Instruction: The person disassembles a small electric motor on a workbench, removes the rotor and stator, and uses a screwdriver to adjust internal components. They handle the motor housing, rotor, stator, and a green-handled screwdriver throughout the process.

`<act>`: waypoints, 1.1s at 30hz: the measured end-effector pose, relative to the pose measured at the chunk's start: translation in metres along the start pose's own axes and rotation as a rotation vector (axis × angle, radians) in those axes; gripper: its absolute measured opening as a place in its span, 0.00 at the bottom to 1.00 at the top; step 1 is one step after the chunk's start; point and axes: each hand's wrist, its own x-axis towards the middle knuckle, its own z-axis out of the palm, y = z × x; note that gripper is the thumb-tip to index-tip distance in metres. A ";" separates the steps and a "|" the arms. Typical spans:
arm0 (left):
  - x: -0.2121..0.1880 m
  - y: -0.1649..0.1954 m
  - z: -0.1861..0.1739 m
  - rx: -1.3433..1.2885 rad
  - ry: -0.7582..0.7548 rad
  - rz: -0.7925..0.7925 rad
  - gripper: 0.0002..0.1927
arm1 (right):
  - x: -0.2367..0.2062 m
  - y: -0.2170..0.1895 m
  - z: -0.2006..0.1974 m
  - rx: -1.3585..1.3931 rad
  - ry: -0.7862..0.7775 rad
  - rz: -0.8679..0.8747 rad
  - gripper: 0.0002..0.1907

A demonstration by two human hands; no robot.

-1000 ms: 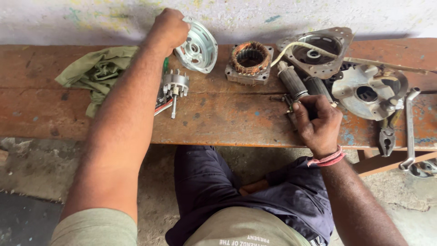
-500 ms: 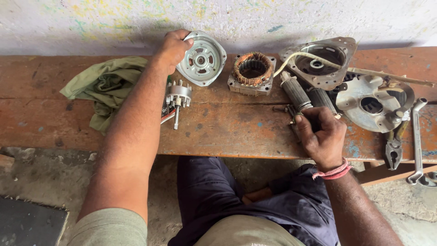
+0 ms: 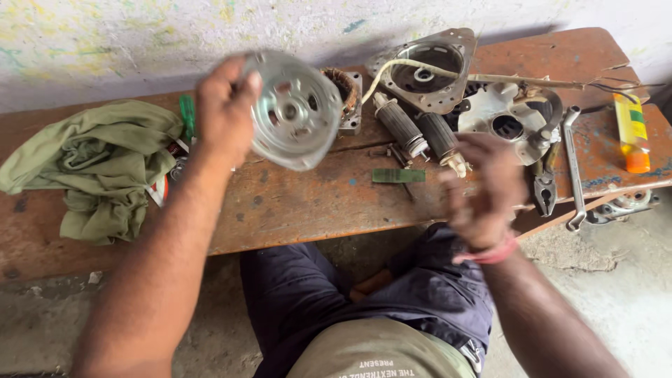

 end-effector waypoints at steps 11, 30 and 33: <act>-0.057 -0.002 0.027 -0.015 0.014 0.193 0.13 | -0.070 0.064 -0.114 -0.679 -0.458 0.491 0.23; -0.088 0.014 0.000 0.225 0.015 0.157 0.13 | -0.009 0.231 -0.158 -0.723 -0.349 0.419 0.12; -0.091 0.013 -0.001 0.468 0.077 0.507 0.10 | 0.012 0.253 -0.155 -0.709 -0.371 0.487 0.12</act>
